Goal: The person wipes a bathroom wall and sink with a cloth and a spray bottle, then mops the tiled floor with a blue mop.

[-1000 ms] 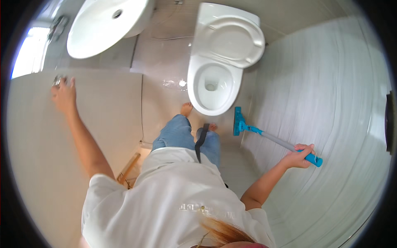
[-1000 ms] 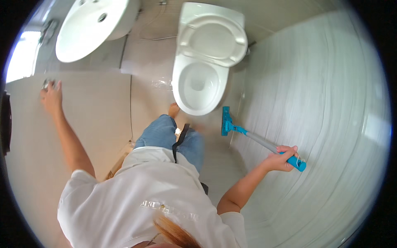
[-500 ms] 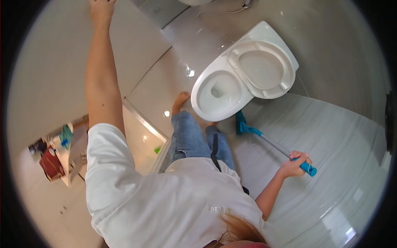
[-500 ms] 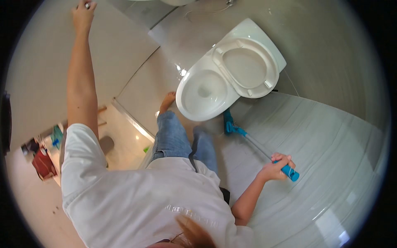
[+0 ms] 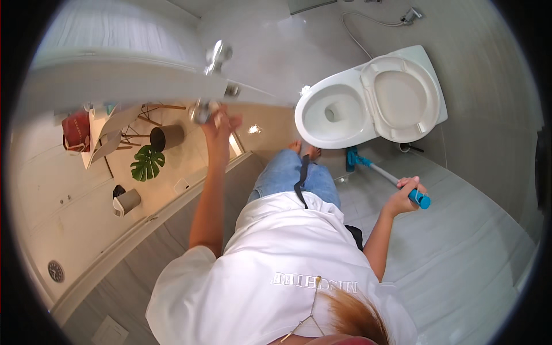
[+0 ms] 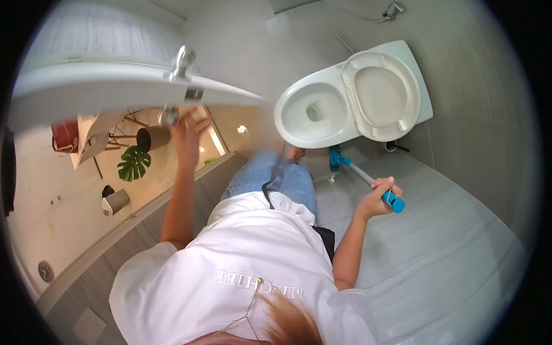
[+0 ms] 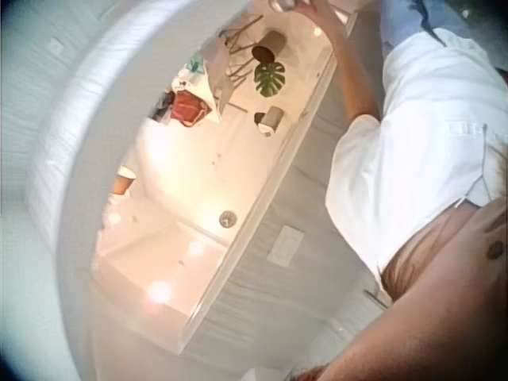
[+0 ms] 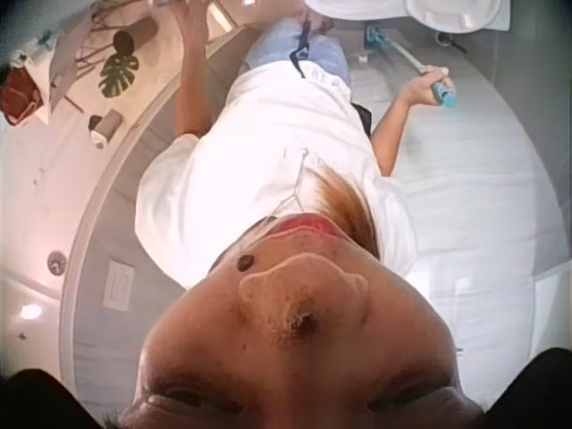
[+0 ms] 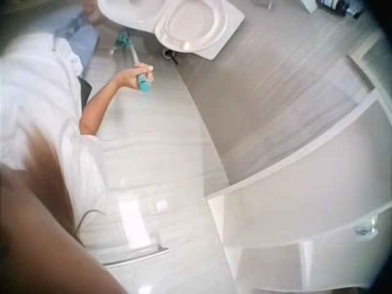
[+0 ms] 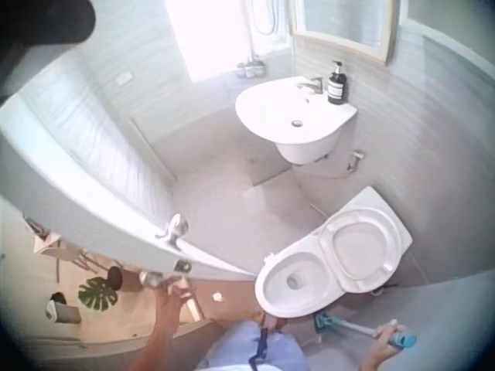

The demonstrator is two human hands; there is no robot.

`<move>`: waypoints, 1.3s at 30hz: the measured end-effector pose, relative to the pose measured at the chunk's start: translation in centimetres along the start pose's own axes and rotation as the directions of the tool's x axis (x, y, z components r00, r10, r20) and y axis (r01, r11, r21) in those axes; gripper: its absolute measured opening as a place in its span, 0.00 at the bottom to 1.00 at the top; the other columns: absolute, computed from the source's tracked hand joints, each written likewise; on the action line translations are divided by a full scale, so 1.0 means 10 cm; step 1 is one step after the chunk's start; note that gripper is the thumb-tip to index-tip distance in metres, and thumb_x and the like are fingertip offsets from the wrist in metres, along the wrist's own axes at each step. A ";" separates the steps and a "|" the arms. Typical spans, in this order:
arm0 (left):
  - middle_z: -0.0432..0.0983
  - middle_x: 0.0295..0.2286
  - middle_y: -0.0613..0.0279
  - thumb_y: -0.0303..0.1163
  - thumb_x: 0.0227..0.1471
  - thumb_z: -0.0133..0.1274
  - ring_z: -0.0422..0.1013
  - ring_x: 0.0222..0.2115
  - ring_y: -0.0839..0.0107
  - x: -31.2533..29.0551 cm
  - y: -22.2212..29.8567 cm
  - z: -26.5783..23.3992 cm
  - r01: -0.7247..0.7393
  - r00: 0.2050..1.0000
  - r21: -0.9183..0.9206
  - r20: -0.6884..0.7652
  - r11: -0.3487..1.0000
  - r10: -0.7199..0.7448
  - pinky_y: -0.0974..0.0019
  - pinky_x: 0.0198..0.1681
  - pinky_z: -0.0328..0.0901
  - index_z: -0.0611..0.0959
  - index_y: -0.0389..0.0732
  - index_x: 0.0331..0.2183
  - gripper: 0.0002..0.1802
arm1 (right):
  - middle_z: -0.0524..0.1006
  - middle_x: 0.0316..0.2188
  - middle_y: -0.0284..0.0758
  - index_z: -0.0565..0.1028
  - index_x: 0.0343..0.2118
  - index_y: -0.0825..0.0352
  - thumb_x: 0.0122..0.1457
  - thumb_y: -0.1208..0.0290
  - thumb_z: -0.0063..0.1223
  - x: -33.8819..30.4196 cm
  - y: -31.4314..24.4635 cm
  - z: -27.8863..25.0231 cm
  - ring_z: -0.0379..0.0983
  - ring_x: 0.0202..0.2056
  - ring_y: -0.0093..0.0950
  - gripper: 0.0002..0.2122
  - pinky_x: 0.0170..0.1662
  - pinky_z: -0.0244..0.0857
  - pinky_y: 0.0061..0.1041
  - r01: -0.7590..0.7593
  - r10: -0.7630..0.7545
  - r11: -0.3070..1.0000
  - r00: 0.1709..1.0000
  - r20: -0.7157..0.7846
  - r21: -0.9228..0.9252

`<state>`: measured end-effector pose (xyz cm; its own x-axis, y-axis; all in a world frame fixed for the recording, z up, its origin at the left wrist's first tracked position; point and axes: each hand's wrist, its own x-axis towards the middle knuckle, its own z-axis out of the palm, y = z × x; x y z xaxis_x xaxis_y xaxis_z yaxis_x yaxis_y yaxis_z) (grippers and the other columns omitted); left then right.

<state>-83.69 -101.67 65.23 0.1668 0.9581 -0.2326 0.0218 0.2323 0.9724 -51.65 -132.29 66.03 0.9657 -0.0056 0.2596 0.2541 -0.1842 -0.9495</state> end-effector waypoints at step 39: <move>0.73 0.32 0.52 0.28 0.61 0.45 0.74 0.26 0.63 1.11 -3.23 0.91 0.827 0.258 -0.544 0.143 0.142 -0.956 0.62 0.25 0.74 0.72 0.34 0.39 0.07 | 0.71 0.26 0.38 0.66 0.32 0.68 0.59 0.79 0.50 -1.57 -0.56 2.65 0.72 0.33 0.34 0.04 0.44 0.68 0.37 -0.347 0.031 0.873 0.741 0.671 0.342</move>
<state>-73.58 -100.08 31.37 0.1627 0.0015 -0.9867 -0.3955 0.9162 -0.0638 -66.85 -105.10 62.53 0.7594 0.6491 0.0442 -0.0948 0.1777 -0.9795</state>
